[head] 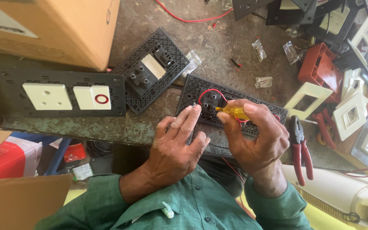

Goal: The person assembles an electrical switchboard by stripping red and black wires with pliers and securing them into the terminals of a black switchboard frame using a screwdriver. The person works on a cluttered workbench containing various electrical components and tools.

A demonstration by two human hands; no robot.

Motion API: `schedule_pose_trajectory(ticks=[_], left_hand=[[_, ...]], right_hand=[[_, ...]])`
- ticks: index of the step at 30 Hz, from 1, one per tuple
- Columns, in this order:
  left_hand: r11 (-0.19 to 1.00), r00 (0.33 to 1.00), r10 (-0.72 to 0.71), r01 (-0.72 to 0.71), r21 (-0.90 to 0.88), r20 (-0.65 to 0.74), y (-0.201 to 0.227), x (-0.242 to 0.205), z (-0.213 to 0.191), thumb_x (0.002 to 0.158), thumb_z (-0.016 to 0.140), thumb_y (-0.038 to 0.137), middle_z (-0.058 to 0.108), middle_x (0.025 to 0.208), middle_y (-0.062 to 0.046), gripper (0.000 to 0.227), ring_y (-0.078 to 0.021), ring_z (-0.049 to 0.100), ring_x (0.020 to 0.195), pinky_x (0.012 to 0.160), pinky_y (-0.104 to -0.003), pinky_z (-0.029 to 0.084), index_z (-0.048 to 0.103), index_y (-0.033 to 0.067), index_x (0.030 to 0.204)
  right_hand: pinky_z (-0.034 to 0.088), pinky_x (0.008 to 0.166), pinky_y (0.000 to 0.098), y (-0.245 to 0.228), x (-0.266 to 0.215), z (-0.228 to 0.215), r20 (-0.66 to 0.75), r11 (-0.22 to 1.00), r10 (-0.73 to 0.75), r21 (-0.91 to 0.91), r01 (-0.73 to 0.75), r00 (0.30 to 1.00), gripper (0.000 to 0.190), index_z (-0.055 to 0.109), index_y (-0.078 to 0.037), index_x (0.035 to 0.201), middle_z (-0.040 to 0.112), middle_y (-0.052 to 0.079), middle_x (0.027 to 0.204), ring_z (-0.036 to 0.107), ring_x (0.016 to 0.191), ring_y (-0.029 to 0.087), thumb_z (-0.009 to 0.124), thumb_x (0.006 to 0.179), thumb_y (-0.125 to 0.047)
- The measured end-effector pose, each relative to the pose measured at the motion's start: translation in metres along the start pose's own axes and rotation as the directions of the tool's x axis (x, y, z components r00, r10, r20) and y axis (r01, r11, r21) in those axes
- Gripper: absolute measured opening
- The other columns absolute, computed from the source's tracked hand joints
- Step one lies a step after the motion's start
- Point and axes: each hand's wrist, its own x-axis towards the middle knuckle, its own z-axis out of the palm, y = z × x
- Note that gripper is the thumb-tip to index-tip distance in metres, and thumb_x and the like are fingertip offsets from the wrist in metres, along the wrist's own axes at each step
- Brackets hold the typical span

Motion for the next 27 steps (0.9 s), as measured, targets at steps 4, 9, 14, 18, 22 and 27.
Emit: schedule_pose_trajectory(ticks=[4, 9, 14, 18, 22, 27], left_hand=[[1.0, 1.0, 0.004, -0.004, -0.004, -0.016, -0.001, -0.001, 0.001, 0.099, 0.072, 0.023, 0.052, 0.15, -0.028, 0.019, -0.0362, 0.053, 0.139, 0.108, -0.049, 0.039, 0.069, 0.0057, 0.104], [1.0, 1.0, 0.011, -0.011, 0.015, -0.024, 0.001, 0.0, 0.001, 0.098, 0.073, 0.022, 0.052, 0.15, -0.027, 0.019, -0.0359, 0.055, 0.137, 0.107, -0.05, 0.04, 0.068, 0.0053, 0.104], [0.999, 1.0, 0.006, -0.005, 0.041, -0.028, 0.004, 0.001, 0.001, 0.097, 0.074, 0.022, 0.054, 0.148, -0.027, 0.019, -0.0354, 0.056, 0.135, 0.105, -0.05, 0.04, 0.069, 0.0052, 0.103], [0.999, 0.999, 0.017, -0.016, 0.039, -0.032, 0.004, 0.004, 0.0, 0.098, 0.074, 0.02, 0.054, 0.148, -0.027, 0.017, -0.0358, 0.056, 0.136, 0.106, -0.048, 0.041, 0.069, 0.0045, 0.104], [0.999, 1.0, 0.006, -0.005, 0.038, -0.031, 0.007, 0.003, 0.0, 0.098, 0.073, 0.02, 0.054, 0.147, -0.026, 0.019, -0.0363, 0.056, 0.136, 0.107, -0.049, 0.041, 0.068, 0.0041, 0.105], [1.0, 1.0, 0.011, -0.01, 0.028, -0.028, 0.007, 0.004, -0.001, 0.097, 0.074, 0.019, 0.056, 0.147, -0.026, 0.019, -0.0365, 0.057, 0.136, 0.106, -0.049, 0.041, 0.068, 0.0036, 0.106]], right_hand=[[0.06, 0.071, 0.0304, -0.009, 0.015, -0.011, 0.061, 0.996, -0.023, -0.086, 0.028, 0.998, 0.044, 0.047, -0.004, 0.124, 0.073, 0.015, 0.102, 0.076, 0.088, 0.025, 0.083, 0.097, -0.003], [0.059, 0.072, 0.0334, -0.016, 0.042, -0.036, 0.298, 0.999, -0.036, -0.015, 0.042, 0.954, 0.029, 0.052, -0.001, 0.109, 0.071, 0.016, 0.097, 0.074, 0.085, 0.027, 0.074, 0.091, 0.003], [0.05, 0.054, 0.036, -0.008, 0.057, -0.046, 0.436, 0.988, -0.005, -0.137, 0.072, 0.9, 0.019, 0.06, -0.005, 0.102, 0.068, 0.01, 0.08, 0.064, 0.063, 0.021, 0.076, 0.094, -0.011], [0.052, 0.061, 0.0398, -0.006, 0.07, -0.05, 0.546, 0.973, -0.177, -0.029, 0.229, 0.819, 0.03, 0.062, 0.001, 0.117, 0.06, 0.01, 0.081, 0.061, 0.072, 0.027, 0.071, 0.09, -0.009], [0.053, 0.059, 0.0352, -0.005, 0.078, -0.051, 0.699, 0.948, -0.051, -0.191, 0.254, 0.713, 0.033, 0.064, -0.002, 0.117, 0.063, 0.008, 0.084, 0.063, 0.076, 0.023, 0.07, 0.087, -0.015], [0.056, 0.069, 0.0338, -0.004, 0.082, -0.052, 0.743, 0.942, -0.099, -0.145, 0.303, 0.662, 0.039, 0.063, -0.001, 0.121, 0.065, 0.011, 0.085, 0.064, 0.083, 0.024, 0.065, 0.082, -0.007]])
